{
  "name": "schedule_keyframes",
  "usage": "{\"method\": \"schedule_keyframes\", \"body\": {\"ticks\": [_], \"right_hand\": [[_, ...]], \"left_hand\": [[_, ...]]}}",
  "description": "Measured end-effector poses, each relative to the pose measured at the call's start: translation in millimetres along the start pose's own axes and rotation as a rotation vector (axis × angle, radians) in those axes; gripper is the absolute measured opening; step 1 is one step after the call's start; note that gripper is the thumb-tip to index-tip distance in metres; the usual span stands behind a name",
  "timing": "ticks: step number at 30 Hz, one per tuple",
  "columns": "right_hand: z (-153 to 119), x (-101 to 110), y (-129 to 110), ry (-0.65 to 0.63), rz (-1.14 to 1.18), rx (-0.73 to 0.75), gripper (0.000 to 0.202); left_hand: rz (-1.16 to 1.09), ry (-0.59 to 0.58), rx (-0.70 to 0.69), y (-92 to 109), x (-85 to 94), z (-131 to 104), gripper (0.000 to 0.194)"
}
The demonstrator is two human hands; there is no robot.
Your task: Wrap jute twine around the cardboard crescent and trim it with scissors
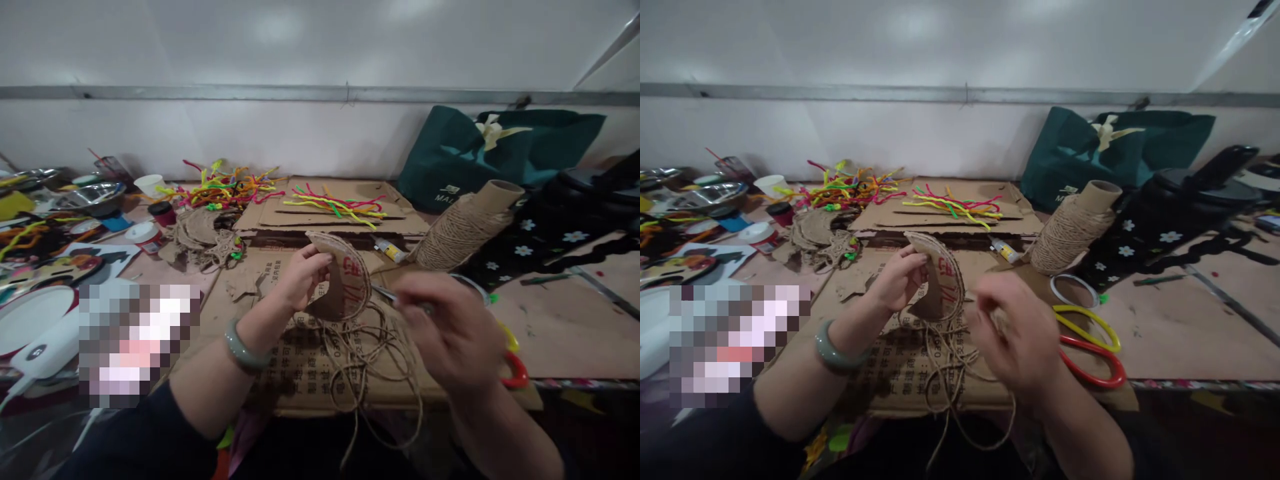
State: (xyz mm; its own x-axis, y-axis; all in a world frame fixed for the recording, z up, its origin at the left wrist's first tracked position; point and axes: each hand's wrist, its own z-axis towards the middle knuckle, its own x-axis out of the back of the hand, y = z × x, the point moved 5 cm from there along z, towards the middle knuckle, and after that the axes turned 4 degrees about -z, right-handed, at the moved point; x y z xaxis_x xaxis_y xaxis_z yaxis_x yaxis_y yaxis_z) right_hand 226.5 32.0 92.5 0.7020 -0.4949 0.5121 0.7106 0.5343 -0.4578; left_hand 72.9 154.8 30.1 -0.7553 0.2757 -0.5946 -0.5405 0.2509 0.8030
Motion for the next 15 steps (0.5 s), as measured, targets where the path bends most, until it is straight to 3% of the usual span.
{"method": "schedule_keyframes", "body": {"ticks": [3, 7, 12, 15], "right_hand": [[23, -20, 19, -0.101, -0.068, -0.132, 0.021], [30, -39, 41, -0.22, -0.03, -0.298, 0.024], [28, -47, 43, -0.205, 0.032, -0.369, 0.022], [23, -42, 38, -0.274, 0.039, -0.354, 0.026]], "left_hand": [[0.015, 0.018, 0.008, 0, -0.7, -2, 0.018], [0.047, 0.038, 0.02, 1, -3.3, -4, 0.02], [0.119, -0.028, 0.042, -3, -12.6, -10, 0.024], [0.159, -0.108, 0.039, -5, -18.5, -14, 0.021]]}}
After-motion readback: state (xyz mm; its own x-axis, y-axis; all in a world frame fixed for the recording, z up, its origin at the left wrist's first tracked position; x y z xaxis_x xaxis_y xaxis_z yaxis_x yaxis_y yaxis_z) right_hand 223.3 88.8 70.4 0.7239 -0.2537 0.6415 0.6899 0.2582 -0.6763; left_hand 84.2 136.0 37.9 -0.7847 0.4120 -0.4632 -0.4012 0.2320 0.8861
